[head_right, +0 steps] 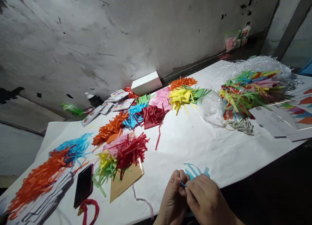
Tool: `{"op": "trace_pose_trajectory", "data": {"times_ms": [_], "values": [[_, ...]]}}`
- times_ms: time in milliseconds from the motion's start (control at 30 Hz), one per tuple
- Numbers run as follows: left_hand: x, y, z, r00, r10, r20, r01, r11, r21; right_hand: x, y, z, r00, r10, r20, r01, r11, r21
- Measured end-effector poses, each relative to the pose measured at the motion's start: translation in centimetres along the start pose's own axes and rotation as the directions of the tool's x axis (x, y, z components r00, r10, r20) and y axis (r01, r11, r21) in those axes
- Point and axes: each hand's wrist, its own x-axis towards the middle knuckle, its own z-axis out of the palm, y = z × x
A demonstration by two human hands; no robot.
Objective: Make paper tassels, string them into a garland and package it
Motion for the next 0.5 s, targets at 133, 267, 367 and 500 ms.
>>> {"op": "trace_pose_trajectory", "data": {"times_ms": [133, 267, 367, 500], "values": [[0.1, -0.3, -0.2, 0.999, 0.054, 0.001, -0.054, 0.998, 0.021, 0.1, 0.0, -0.3, 1.0, 0.022, 0.02, -0.022, 1.0, -0.001], [0.3, -0.6, -0.8, 0.993, 0.118, -0.01, -0.117, 0.992, 0.055, 0.1, 0.1, -0.7, 0.971, 0.183, 0.152, -0.204, 0.97, 0.132], [0.4, -0.7, -1.0, 0.992, 0.126, -0.019, -0.124, 0.99, 0.069, 0.1, 0.2, -1.0, 0.931, 0.271, 0.246, -0.323, 0.925, 0.202], [0.4, -0.9, -1.0, 0.991, 0.132, -0.017, -0.13, 0.988, 0.079, -0.1, 0.3, -1.0, 0.948, 0.217, 0.232, -0.261, 0.948, 0.18]]}}
